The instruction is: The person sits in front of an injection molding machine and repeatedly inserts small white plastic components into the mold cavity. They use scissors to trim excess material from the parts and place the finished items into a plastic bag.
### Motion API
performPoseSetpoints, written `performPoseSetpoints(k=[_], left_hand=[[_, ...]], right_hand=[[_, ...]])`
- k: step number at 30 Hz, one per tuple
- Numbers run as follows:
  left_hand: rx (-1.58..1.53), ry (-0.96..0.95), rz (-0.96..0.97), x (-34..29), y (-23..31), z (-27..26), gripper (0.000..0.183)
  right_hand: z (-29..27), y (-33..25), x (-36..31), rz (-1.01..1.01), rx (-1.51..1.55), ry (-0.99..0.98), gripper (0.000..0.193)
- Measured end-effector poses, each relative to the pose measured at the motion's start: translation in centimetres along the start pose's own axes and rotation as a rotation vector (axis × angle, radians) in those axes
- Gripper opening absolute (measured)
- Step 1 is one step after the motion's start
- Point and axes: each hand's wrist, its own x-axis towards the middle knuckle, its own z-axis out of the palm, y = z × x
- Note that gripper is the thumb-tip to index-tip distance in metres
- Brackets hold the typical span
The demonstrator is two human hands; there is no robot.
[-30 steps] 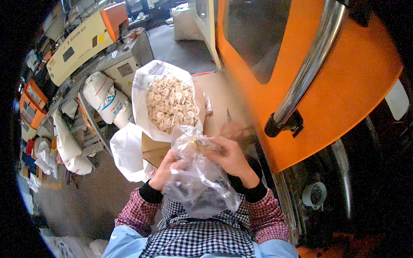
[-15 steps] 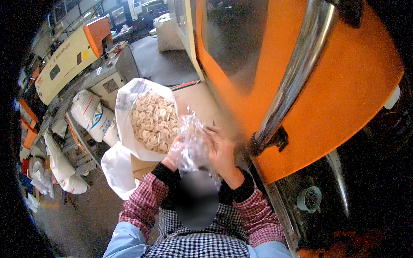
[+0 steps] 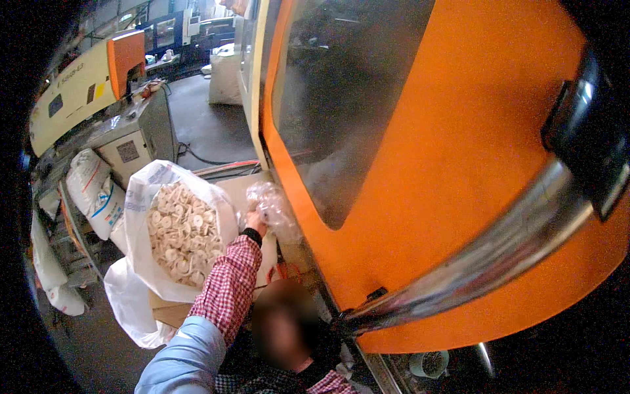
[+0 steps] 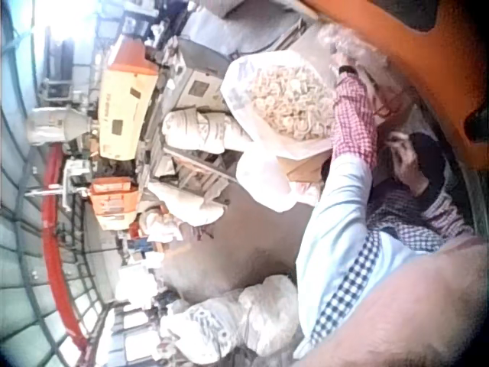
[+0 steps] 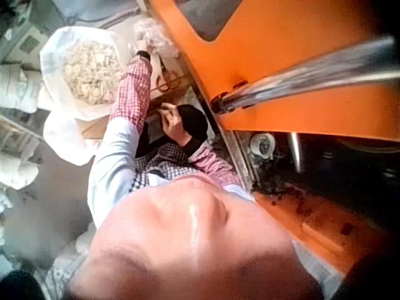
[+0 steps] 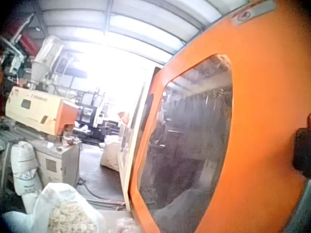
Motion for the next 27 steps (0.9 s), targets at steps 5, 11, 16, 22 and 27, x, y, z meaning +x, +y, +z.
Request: performPoseSetpoints(k=[5, 11, 16, 22, 27], left_hand=[[1.214, 0.561, 0.057, 0.4, -3.8, -5.2, 0.054], [1.553, 0.488, -0.116, -0.8, -3.5, -5.1, 0.071], [1.922, 0.159, 0.027, -0.4, -4.4, -7.1, 0.043], [1.668, 0.022, 0.224, 3.9, 0.1, -12.4, 0.021], [0.671, -0.217, -0.097, -15.6, 5.8, 2.2, 0.020]], right_hand=[[-1.3, -4.9, -1.2, -0.582, -1.537, 0.284, 0.031], [-1.6, -4.6, -0.4, -0.718, -3.250, 0.056, 0.032], [-2.9, -4.3, -1.3, -0.643, -2.273, 0.123, 0.034], [1.6, 9.6, -4.5, -0.496, -3.747, -0.527, 0.027], [6.1, 18.7, -14.4, -2.093, -3.600, 0.242, 0.016]])
